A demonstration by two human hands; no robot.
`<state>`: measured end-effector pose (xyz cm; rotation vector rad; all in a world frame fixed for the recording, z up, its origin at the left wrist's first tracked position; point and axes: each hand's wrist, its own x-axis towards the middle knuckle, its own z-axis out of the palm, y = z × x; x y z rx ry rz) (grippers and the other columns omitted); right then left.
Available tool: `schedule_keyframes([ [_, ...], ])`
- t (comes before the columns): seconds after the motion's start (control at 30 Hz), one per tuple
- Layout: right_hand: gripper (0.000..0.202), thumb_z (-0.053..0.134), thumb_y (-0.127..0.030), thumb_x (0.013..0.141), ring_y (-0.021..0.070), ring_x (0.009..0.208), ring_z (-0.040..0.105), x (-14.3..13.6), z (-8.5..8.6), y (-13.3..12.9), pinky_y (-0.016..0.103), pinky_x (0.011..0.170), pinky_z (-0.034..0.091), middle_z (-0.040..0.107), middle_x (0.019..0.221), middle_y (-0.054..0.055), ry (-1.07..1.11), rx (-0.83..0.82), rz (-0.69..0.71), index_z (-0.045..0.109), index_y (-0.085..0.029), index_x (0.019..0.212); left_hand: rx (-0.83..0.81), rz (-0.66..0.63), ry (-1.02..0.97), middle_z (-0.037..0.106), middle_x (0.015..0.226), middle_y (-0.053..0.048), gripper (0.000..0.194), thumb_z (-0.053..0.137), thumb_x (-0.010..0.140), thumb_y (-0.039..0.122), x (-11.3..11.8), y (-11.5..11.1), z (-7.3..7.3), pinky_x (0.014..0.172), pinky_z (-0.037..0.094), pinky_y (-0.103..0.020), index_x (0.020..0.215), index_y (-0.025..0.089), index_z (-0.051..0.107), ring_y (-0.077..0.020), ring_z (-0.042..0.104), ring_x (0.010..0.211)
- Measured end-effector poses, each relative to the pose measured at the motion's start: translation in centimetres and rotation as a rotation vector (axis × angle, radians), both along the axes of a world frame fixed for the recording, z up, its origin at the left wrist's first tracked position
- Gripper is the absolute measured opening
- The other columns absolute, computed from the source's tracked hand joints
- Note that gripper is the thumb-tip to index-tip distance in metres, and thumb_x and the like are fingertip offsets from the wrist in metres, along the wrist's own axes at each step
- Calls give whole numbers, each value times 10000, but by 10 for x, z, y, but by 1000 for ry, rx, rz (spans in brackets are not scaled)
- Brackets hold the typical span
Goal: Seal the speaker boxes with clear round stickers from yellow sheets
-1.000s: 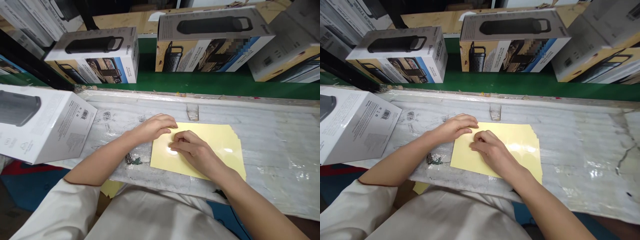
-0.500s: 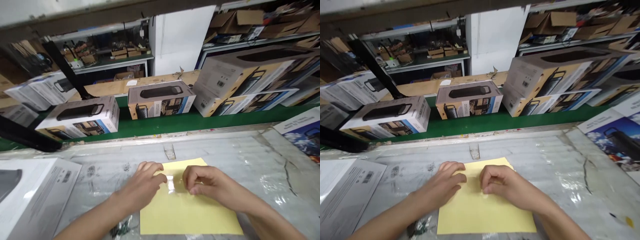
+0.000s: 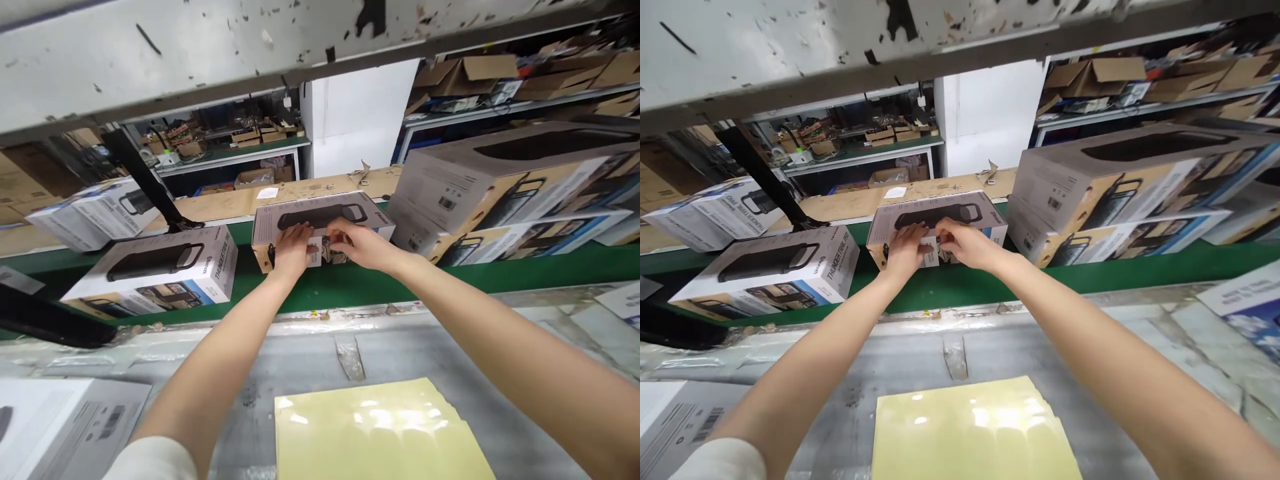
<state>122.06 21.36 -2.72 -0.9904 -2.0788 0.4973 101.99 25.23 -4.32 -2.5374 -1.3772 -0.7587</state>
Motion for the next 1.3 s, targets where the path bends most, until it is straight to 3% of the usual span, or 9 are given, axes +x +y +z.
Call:
schedule_keyframes([
  [0.13, 105, 497, -199, 854, 225, 832, 621, -5, 0, 28, 346, 748, 489, 631, 911, 57, -73, 55, 90, 508, -230, 953, 31, -19, -19, 647, 1427, -123, 375, 760, 869, 170, -10, -1, -9, 1077, 450, -512, 1236, 195, 686, -344, 566, 1339],
  [0.33, 113, 503, -208, 871, 220, 792, 619, -9, 9, 32, 339, 721, 474, 647, 884, 44, -154, 17, 147, 516, -239, 978, -15, -77, -9, 628, 1450, -102, 439, 759, 880, 194, -21, 1, -3, 1122, 418, -498, 1309, 219, 667, -328, 528, 1379],
  [0.43, 143, 535, -227, 863, 222, 801, 629, -12, 10, 28, 341, 723, 489, 660, 898, 40, -106, 10, 114, 524, -243, 1005, -118, -138, -35, 628, 1450, -78, 553, 851, 811, 375, -26, -1, 5, 1173, 381, -511, 1321, 264, 666, -336, 497, 1413],
  [0.57, 179, 551, -196, 834, 227, 806, 632, -18, 1, 24, 349, 733, 501, 657, 904, 40, -99, 41, 55, 544, -243, 1007, -215, -139, -118, 652, 1405, -76, 450, 750, 866, 559, -29, -1, 16, 1179, 377, -530, 1208, 268, 719, -325, 516, 1399],
  [0.63, 188, 555, -186, 839, 236, 834, 638, -20, -4, 25, 354, 751, 500, 653, 909, 46, -97, 67, 24, 553, -239, 1019, -231, -152, -121, 652, 1402, -90, 486, 806, 824, 526, -31, 1, 18, 1170, 391, -523, 1209, 247, 707, -324, 536, 1380],
  [0.73, 188, 562, -198, 860, 250, 871, 637, -20, -9, 30, 356, 766, 491, 640, 898, 52, -117, 100, 28, 558, -233, 1045, -225, -164, -74, 613, 1457, -117, 674, 954, 670, 347, -36, 5, 15, 1149, 412, -512, 1261, 210, 660, -344, 532, 1386],
  [0.9, 163, 501, -194, 895, 266, 915, 608, -24, -9, 39, 367, 785, 478, 598, 904, 64, -192, 179, 93, 543, -237, 1047, -72, -82, -105, 669, 1390, -103, 335, 781, 852, 127, -36, 6, -1, 1108, 435, -468, 1164, 198, 684, -299, 570, 1359],
  [1.17, 211, 457, -164, 927, 292, 1010, 582, -39, -7, 53, 396, 854, 485, 606, 965, 90, -251, 235, 87, 542, -245, 1102, -26, -9, -74, 724, 1240, -104, 222, 701, 915, 151, -35, 3, -6, 1036, 450, -459, 1130, 197, 673, -309, 594, 1302],
  [1.3, 252, 530, -187, 897, 305, 1053, 601, -40, -13, 58, 427, 885, 509, 624, 1066, 106, -190, 221, 20, 561, -238, 1143, 11, -9, -76, 736, 1231, -87, 194, 706, 911, 147, -39, 5, -8, 1024, 451, -439, 1095, 202, 675, -297, 599, 1300],
])
